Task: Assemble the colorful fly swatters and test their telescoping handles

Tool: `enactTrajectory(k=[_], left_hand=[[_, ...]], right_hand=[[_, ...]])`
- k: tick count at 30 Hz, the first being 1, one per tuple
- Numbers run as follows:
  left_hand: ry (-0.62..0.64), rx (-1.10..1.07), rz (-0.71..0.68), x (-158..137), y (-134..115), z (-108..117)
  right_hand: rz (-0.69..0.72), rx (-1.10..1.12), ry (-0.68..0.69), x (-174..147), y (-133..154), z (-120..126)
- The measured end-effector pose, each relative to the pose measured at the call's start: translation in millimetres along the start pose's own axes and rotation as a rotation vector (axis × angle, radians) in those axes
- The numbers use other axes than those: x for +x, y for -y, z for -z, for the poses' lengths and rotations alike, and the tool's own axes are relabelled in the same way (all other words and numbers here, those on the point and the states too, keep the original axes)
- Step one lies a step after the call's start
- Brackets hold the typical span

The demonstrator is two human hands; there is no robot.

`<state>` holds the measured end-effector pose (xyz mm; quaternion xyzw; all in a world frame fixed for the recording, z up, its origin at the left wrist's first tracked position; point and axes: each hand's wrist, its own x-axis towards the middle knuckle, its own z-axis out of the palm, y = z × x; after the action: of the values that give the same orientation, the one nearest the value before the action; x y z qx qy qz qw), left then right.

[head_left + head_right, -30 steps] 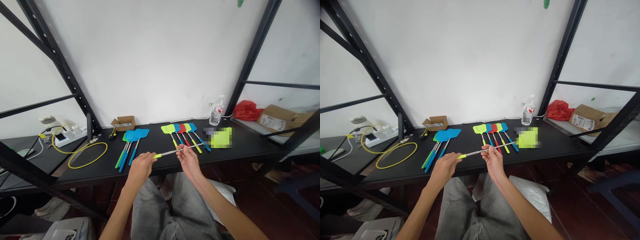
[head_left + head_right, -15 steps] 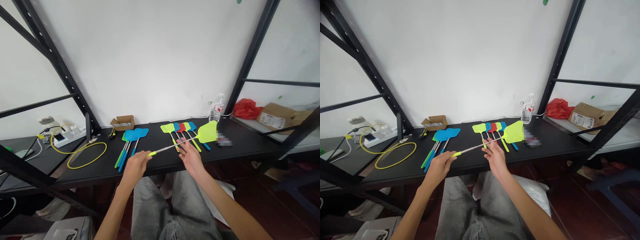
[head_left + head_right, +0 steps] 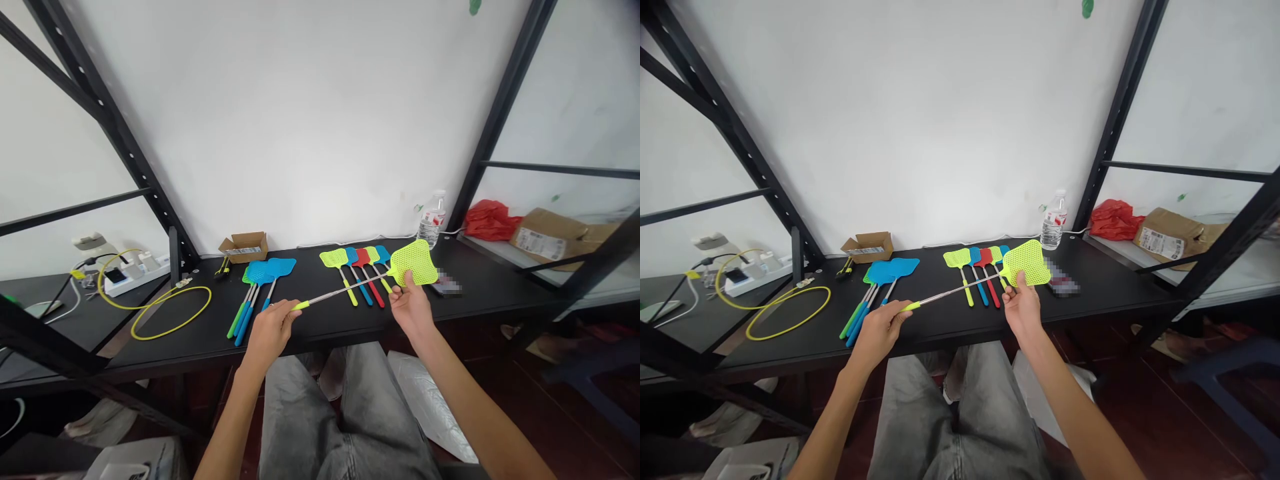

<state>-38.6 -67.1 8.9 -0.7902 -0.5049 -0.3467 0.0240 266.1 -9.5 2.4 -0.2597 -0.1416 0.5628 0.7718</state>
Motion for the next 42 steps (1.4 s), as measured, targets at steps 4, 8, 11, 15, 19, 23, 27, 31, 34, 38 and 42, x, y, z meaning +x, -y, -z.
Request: enactTrajectory(k=[4, 8, 11, 15, 19, 23, 27, 31, 34, 38, 42], left_hand=[[0.028, 0.002, 0.013, 1, 1, -2], [0.024, -0.014, 0.003, 1, -4, -5], [0.034, -0.052, -0.016, 1, -15, -11], [0.015, -0.095, -0.005, 0, -23, -15], [0.023, -0.100, 0.002, 0, -22, -17], [0.037, -0.080, 0.006, -1, -25, -18], [0.041, -0.051, 0.018, 0, -31, -17], [0.055, -0.016, 0.045, 0, -35, -15], [0.106, -0.009, 0.070, -1, -40, -12], [0.196, -0.003, 0.116, 0, -52, -7], [0.191, 0.018, 0.108, 1, -63, -5]], right_hand=[[0.032, -0.022, -0.020, -2, -1, -1], [0.011, -0.109, 0.019, -18, -21, -8], [0.001, -0.204, 0.094, -37, -44, -15], [0.022, -0.248, 0.145, -51, -58, -18], [0.035, -0.264, 0.141, -50, -56, -15], [0.017, -0.245, 0.160, -51, -57, -14], [0.011, -0.232, 0.177, -55, -58, -15], [0.002, -0.239, 0.179, -53, -58, -15], [-0.030, -0.265, 0.170, -48, -57, -15], [-0.054, -0.267, 0.137, -42, -52, -16], [-0.045, -0.252, 0.116, -40, -47, -16]])
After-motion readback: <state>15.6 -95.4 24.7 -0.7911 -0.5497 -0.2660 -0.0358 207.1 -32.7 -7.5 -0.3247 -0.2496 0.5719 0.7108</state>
